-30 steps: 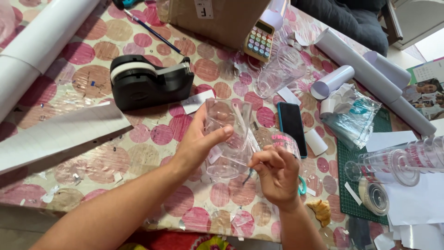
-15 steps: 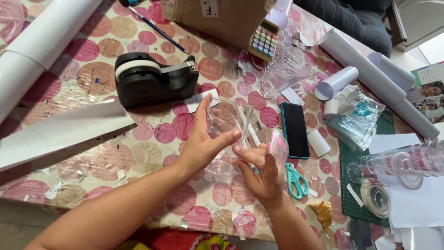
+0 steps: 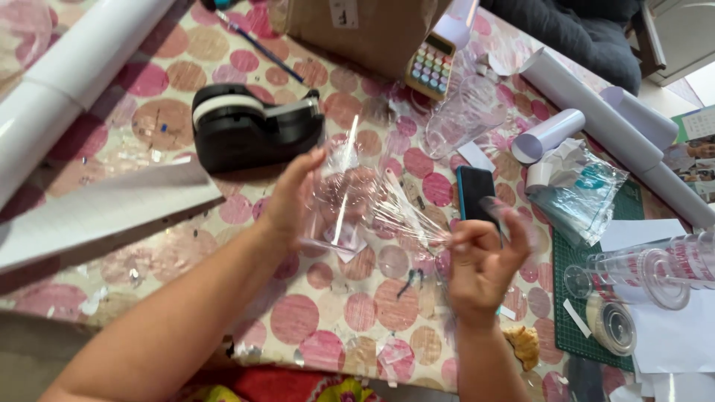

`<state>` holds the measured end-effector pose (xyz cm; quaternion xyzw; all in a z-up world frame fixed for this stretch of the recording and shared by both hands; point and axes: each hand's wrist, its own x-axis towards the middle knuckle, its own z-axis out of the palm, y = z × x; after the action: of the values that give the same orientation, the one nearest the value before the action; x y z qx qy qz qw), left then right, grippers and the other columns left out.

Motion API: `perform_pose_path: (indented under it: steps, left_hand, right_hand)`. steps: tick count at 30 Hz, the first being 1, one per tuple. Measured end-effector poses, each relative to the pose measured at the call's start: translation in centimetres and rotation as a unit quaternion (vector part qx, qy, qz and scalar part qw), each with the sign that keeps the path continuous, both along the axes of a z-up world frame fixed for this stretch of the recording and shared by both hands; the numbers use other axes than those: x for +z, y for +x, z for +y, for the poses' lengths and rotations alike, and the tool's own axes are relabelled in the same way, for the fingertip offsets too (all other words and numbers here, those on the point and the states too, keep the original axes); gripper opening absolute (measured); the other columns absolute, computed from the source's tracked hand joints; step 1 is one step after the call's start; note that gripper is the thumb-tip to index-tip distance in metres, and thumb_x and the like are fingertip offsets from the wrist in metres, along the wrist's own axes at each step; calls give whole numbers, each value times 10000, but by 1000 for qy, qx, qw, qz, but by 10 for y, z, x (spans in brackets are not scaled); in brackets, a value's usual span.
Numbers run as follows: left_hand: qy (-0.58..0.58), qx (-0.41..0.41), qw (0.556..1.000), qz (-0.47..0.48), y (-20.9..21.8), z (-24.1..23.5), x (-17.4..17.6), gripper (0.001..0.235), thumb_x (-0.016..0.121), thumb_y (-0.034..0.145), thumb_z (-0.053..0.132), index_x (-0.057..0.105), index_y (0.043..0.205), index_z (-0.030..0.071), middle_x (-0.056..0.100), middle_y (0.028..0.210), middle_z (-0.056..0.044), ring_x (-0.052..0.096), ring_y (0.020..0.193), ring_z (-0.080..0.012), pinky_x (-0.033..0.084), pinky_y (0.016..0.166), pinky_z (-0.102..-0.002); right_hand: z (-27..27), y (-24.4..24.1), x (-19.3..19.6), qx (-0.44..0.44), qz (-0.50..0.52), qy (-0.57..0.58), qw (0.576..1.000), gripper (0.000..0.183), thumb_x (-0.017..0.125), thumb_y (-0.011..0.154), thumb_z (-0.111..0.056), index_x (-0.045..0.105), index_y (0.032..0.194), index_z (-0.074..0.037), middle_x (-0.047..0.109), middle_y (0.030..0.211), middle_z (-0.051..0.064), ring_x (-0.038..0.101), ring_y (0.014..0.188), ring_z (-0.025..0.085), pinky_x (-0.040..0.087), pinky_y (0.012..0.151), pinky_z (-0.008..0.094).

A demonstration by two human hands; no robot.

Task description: Applying a vinyl decal to a plastic cup and weeding out excess material using a specialized tool

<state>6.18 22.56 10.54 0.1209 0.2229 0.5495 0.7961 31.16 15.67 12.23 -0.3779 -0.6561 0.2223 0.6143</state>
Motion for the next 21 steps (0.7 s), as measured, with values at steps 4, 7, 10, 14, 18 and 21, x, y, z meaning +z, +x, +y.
perform_pose_path:
  steps: [4,7,10,14,18,21]
  left_hand:
    - [24,-62,997,29,8,-22,24,1147,591,772,706,57,1616,141,224,1566,-382,307,1359,-653,294,983,-822]
    - [108,-57,979,163,5,-37,56,1193,697,737,638,132,1592,27,123,1573,-391,234,1379,-647,268,1033,-782]
    - [46,-40,987,146,10,-27,43,1225,834,662,353,85,1592,76,70,1562,-384,342,1344,-629,482,885,-744]
    - [29,-67,997,29,5,-7,12,936,674,646,297,252,1476,206,578,1235,-263,648,909,-324,568,747,-450]
    - [81,-48,994,53,1,-16,32,1071,595,673,446,107,1616,307,601,1277,-242,602,1084,-398,513,879,-594]
    - [133,-56,990,6,20,-15,-16,1040,699,749,594,122,1591,398,507,1337,-182,639,1120,-351,565,895,-543]
  right_hand:
    - [8,16,-3,2,64,30,998,620,529,1085,-5,252,1602,-207,524,958,63,540,871,117,450,696,192]
    - [12,29,-6,-7,76,83,994,716,551,1040,60,227,1614,-218,504,922,129,527,817,200,447,630,229]
    - [6,29,6,-56,96,93,989,687,595,1071,10,270,1614,-257,517,952,92,523,825,180,451,653,243]
    - [1,28,14,-70,218,90,969,629,599,1125,102,362,1582,-258,597,1099,84,588,975,157,608,802,296]
    - [11,-5,19,-42,181,46,982,475,522,1078,8,412,1484,-213,527,1226,93,570,1029,193,618,928,376]
    - [16,-14,-28,39,107,-21,993,1069,875,777,-453,192,1565,-217,556,1316,141,553,1172,141,455,1079,335]
